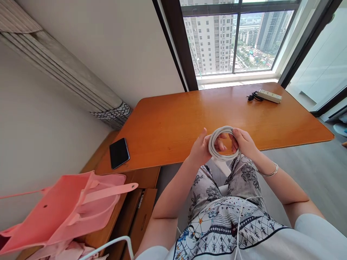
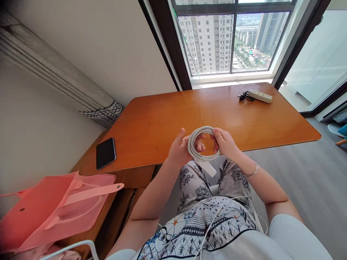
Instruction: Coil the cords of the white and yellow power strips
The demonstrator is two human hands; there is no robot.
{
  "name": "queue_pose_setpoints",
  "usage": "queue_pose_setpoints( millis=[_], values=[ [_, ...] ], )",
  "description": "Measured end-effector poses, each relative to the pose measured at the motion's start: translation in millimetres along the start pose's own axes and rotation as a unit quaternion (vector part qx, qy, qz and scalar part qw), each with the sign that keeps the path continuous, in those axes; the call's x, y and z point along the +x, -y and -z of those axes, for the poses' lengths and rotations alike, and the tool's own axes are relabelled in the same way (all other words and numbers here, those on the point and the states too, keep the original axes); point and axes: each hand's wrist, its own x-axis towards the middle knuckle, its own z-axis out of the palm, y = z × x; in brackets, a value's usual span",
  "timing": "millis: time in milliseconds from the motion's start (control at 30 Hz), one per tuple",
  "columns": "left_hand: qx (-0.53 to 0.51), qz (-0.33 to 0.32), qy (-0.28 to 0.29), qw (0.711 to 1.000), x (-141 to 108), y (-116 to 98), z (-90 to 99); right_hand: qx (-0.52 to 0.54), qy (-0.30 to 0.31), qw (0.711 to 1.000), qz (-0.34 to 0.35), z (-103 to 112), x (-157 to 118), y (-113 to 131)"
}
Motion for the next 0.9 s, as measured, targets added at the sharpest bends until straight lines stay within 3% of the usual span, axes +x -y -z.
queue_pose_setpoints(
  millis=[100, 200, 333, 467, 633, 733, 900],
  values=[
    [0.019, -0.027, 0.042, 0.999, -3, 4, 3.3, 0.029, 0.000, 0.999, -0.016, 2, 4, 0],
    [-0.021, -0.018, 0.068, 0.997, -7, 5, 1.2, 0.054, 0.043, 0.997, -0.038, 5, 7, 2],
    [-0.071, 0.003, 0.048, 0.996, -8, 1, -4.7, 0.103, 0.083, 0.989, -0.071, 6, 9, -2],
    [-0.049, 0.023, 0.019, 0.998, -5, 1, -7.2, 0.112, 0.071, 0.988, -0.078, 4, 7, -10],
    [-0.055, 0.004, 0.042, 0.998, -8, 6, -9.8, 0.086, 0.027, 0.994, -0.056, -2, 3, -13],
    [-0.039, 0.035, 0.051, 0.997, -8, 2, -9.0, 0.051, -0.004, 0.998, -0.038, -4, 0, -12],
    [0.045, 0.104, 0.071, 0.991, -5, -7, -5.4, 0.003, 0.019, 1.000, -0.020, -4, -4, -12]
  ],
)
